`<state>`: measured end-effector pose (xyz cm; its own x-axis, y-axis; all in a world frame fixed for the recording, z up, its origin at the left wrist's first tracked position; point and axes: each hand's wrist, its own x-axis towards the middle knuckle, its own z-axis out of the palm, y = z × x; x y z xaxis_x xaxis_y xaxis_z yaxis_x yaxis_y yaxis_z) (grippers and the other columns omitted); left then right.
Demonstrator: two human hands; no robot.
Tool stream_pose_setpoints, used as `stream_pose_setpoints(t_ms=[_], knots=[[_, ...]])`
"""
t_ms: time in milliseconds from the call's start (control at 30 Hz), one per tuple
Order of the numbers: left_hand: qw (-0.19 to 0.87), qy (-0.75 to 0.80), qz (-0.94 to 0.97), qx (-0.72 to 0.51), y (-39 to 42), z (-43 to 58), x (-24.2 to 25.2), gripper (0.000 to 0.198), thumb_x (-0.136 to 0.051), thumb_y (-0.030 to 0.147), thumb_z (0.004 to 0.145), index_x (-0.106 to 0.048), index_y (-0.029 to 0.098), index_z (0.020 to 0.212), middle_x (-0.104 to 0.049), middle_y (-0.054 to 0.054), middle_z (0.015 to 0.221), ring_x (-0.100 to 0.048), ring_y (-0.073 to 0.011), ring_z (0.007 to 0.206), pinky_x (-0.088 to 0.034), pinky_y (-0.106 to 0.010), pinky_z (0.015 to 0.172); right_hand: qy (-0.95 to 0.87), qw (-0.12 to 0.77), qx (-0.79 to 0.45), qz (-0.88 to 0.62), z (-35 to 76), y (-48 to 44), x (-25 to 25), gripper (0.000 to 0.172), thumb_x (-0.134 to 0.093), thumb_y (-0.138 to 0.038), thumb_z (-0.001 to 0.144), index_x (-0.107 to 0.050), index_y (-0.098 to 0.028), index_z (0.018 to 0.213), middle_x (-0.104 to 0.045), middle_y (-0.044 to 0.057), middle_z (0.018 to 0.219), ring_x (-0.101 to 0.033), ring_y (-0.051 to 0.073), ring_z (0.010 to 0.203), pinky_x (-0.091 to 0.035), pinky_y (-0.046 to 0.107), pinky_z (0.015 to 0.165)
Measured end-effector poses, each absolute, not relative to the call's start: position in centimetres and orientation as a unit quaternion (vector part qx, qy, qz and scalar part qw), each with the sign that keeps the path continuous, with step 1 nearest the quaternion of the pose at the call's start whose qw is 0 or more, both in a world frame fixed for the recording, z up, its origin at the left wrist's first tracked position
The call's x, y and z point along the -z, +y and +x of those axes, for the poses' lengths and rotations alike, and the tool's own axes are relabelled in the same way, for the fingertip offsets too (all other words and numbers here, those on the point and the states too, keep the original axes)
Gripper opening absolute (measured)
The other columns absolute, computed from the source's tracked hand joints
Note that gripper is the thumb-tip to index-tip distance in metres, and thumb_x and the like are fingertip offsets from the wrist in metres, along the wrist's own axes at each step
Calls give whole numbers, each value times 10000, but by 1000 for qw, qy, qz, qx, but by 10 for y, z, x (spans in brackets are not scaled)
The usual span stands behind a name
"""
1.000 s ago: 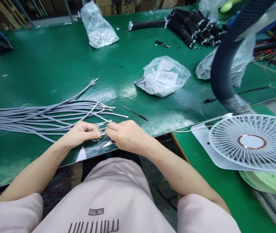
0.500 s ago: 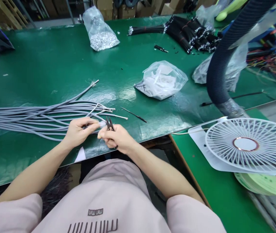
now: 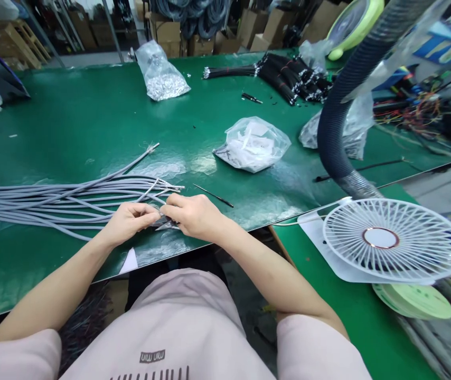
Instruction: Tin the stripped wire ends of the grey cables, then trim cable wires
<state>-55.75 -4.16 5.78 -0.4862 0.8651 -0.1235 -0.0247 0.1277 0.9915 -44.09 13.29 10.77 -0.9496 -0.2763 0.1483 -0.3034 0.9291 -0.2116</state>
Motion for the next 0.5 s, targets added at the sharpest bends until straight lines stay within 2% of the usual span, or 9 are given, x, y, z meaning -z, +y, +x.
stream_pose_setpoints(t_ms=[100,200,267,333,400,467,500], knots=[[365,662,359,-548,-41,-555,-59,268,-666,375,756,-724,117,716,-536,14,553,-379,-72,513,-294,-206,505,-974,1,-177,141,-447,130,-117,291,-482,-62,741,-685,-161,924,-650,49,897,-567,118,702,-369,217,587],[350,654,426,-517,-42,-553,-63,226,-653,338,767,-756,139,745,-568,4,585,-414,-79,538,-318,-203,530,-947,-53,-294,117,-453,132,-124,149,-515,-111,769,-634,-142,684,-588,17,695,-518,107,640,-367,222,599],[347,639,461,-508,-45,-554,-67,217,-646,326,772,-773,150,782,-555,2,573,-415,-78,529,-315,-205,524,-904,-95,-408,85,-458,134,-122,179,-557,-194,791,-605,-137,628,-554,-3,616,-489,98,598,-361,223,578],[341,632,457,-525,-48,-556,-70,212,-656,321,759,-775,148,785,-538,2,553,-402,-75,510,-306,-207,507,-831,-127,-540,26,-463,133,-113,213,-613,-306,778,-610,-134,653,-548,-16,585,-443,81,524,-325,215,504],[335,633,401,-571,-52,-560,-72,201,-672,315,729,-762,138,760,-548,-2,549,-407,-76,494,-310,-208,486,-753,-116,-646,-47,-466,127,-100,278,-663,-408,730,-603,-138,695,-529,-31,562,-365,61,445,-251,209,428],[329,629,313,-632,-53,-563,-70,194,-682,301,697,-745,135,775,-571,-5,553,-436,-83,484,-330,-204,468,-715,-44,-691,-99,-468,117,-88,322,-666,-464,717,-582,-154,711,-483,-49,540,-313,56,420,-216,211,404],[323,624,268,-659,-53,-565,-68,198,-684,292,685,-736,137,797,-579,-3,556,-446,-85,475,-339,-201,459,-720,7,-685,-111,-469,111,-82,314,-648,-466,738,-575,-161,710,-468,-50,541,-324,62,434,-238,214,413]])
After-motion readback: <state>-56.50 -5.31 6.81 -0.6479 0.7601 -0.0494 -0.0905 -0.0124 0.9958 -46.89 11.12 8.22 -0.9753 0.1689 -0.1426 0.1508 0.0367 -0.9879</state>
